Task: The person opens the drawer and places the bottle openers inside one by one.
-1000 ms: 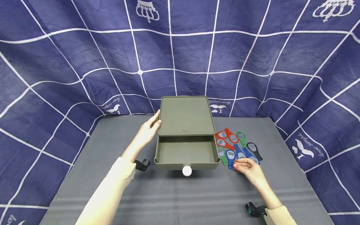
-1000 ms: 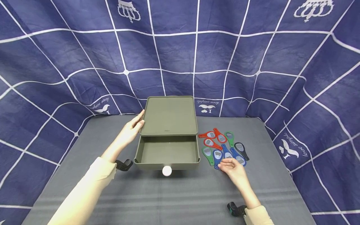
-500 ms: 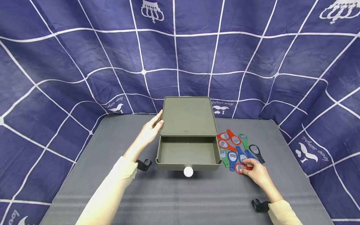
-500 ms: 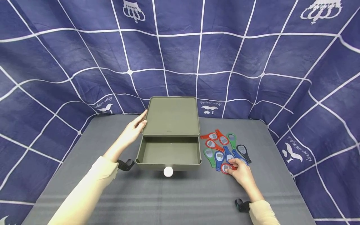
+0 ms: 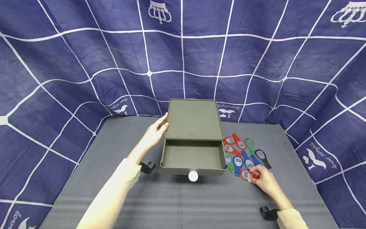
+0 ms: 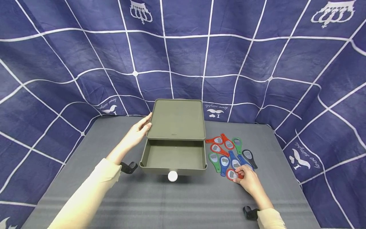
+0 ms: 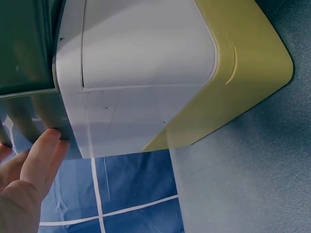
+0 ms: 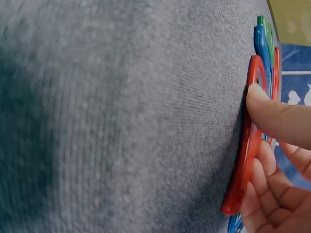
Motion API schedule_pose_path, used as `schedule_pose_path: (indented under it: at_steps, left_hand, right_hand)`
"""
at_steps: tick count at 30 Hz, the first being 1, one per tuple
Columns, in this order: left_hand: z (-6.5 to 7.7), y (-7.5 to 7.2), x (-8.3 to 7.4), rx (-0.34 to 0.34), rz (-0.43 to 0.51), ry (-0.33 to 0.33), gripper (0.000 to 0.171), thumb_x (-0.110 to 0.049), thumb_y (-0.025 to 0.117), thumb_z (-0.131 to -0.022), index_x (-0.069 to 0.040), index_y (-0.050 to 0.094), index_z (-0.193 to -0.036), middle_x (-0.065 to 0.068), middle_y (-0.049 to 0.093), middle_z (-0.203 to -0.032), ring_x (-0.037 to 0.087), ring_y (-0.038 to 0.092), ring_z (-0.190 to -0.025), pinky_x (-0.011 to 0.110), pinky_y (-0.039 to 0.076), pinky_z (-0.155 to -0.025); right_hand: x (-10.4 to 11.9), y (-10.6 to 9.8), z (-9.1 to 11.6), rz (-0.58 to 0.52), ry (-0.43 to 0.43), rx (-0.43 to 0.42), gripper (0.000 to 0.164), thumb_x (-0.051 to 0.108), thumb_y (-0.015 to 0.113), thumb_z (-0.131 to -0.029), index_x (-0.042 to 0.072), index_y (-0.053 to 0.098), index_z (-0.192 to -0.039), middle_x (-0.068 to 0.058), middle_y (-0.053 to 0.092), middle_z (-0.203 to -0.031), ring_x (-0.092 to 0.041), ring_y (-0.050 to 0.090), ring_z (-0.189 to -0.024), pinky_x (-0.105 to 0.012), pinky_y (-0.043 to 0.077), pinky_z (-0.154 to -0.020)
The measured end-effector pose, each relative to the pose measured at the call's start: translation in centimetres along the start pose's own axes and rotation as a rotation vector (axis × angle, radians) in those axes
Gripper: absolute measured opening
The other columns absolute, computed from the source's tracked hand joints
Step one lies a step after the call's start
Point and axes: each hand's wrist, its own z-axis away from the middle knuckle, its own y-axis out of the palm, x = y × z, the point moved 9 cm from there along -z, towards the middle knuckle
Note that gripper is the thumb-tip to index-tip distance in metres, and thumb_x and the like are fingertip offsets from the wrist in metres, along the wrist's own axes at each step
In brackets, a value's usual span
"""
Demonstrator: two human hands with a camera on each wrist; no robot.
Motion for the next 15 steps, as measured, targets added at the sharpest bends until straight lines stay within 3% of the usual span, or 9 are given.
schedule_pose_path:
  at_steps: [8,15]
  left_hand:
    - [0.09,0.05,-0.06,0.003,-0.005,0.012,0.052,-0.018,0.046,-0.106,-0.008,0.031,-0.154,0.017,0.036,-0.155,0.032,0.042,-0.14,0.044,0.035,-0.118]
    - [0.28,-0.12,0.02,-0.006,-0.045,-0.002,0.052,-0.021,0.047,-0.105,-0.014,0.033,-0.154,0.012,0.04,-0.154,0.029,0.045,-0.138,0.042,0.037,-0.117]
  right_hand:
    - [-0.71,0.33,0.21,-0.078,0.059,0.059,0.039,0.008,0.085,-0.07,-0.002,0.06,-0.098,-0.005,0.067,-0.085,-0.003,0.057,-0.07,-0.02,0.049,-0.06]
    - [-0.96,0.24,0.17,-0.18,0.103,0.082,0.034,0.003,0.082,-0.074,-0.005,0.062,-0.101,-0.006,0.068,-0.082,0.001,0.059,-0.065,-0.02,0.05,-0.054]
